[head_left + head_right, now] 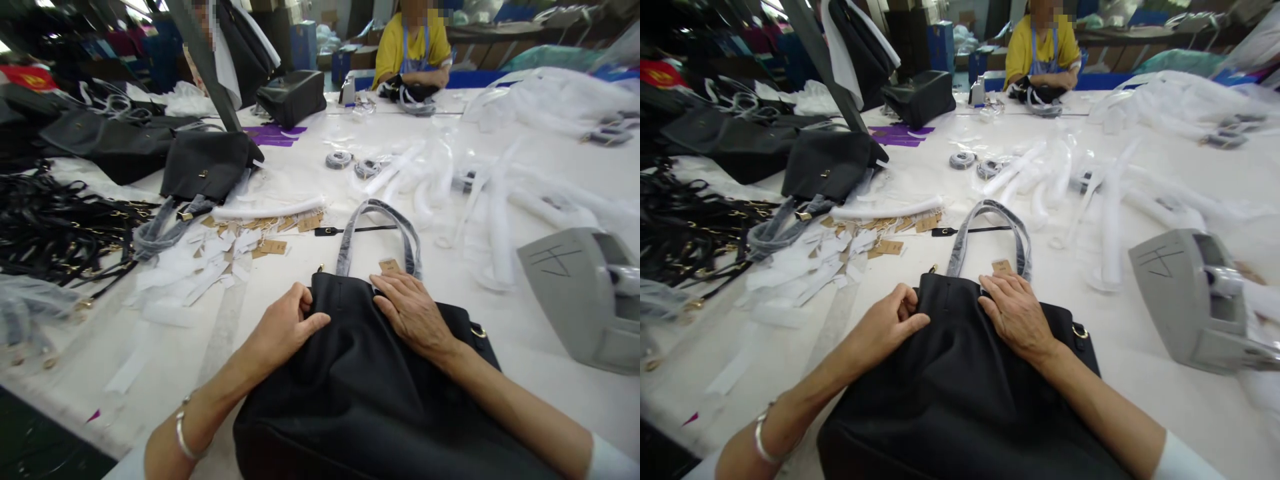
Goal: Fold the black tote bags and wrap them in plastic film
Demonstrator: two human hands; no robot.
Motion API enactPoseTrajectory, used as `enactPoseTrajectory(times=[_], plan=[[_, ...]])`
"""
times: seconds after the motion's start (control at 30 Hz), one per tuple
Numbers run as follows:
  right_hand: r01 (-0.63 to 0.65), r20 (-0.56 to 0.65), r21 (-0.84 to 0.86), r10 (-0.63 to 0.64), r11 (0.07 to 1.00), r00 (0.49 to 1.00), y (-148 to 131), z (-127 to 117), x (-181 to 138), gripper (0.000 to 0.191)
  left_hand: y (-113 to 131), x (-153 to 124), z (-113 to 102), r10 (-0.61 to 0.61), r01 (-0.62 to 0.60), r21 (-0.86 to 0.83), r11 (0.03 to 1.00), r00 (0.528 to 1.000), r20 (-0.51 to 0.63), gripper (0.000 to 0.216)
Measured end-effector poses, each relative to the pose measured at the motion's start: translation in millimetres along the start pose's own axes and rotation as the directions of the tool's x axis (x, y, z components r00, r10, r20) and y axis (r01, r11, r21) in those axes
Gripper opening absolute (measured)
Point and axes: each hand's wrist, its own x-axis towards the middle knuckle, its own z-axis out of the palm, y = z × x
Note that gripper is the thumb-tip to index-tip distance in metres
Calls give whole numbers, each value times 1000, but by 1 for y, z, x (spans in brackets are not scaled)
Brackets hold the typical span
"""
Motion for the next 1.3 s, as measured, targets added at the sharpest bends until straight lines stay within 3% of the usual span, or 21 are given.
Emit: enactPoseTrajectory(times=[0.1, 0.2, 0.33, 0.47, 0.6, 0.67, 0.73, 0.8, 0.87, 0.97, 1.07, 1.1, 1.17, 1.23, 1.3], plan=[[6, -19, 30, -6, 1000, 1000, 1, 1, -1, 35, -6, -5, -3, -153, 158, -114, 981, 987, 51, 41], [14, -17, 38, -14, 999, 1000, 5, 3, -3, 35, -13, -5, -7, -191, 212, -135, 968, 970, 148, 47], [38, -32, 36, -37, 999, 999, 8, 7, -3, 35, -10, 6, -1, -142, 139, 35, 990, 984, 105, 48], [52, -49, 29, -50, 998, 998, 8, 7, -4, 35, 2, 23, 3, -94, 77, 285, 955, 994, 47, 36], [52, -67, 53, -49, 997, 997, 10, 9, -5, 34, 17, 21, -1, -98, 67, 328, 942, 992, 78, 24], [41, -91, 92, -33, 995, 995, 13, 9, -6, 35, 32, 12, -1, -15, 4, 376, 927, 1000, 26, 23], [26, -134, 141, -7, 990, 991, 15, 9, -8, 35, 52, 2, 1, 142, -117, 452, 884, 990, -23, 22], [-1, -169, 190, 34, 982, 985, 16, 8, -9, 36, 73, -5, 6, 285, -246, 500, 830, 958, -2, 20], [-40, -182, 235, 84, 971, 980, 15, 6, -10, 38, 85, -7, 11, 346, -337, 491, 803, 935, 75, 19], [-67, -180, 280, 121, 958, 976, 13, 4, -11, 41, 80, 4, 16, 265, -288, 368, 884, 958, 114, 21], [-53, -171, 279, 104, 959, 980, 12, 3, -11, 42, 49, 24, 17, 4, -2, -36, 999, 999, 53, 22], [-43, -172, 270, 92, 962, 981, 12, 3, -10, 42, 36, 29, 18, -88, 109, -256, 960, 992, 90, 23], [-7, -163, 243, 48, 970, 985, 14, 3, -9, 41, 13, 36, 19, -208, 291, -654, 699, 957, 203, 33], [29, -147, 216, 3, 976, 989, 15, 3, -8, 40, -2, 35, 20, -207, 352, -825, 442, 935, 288, 42], [26, -128, 202, 0, 979, 992, 16, 4, -8, 39, -8, 29, 19, -182, 340, -859, 383, 939, 291, 47]])
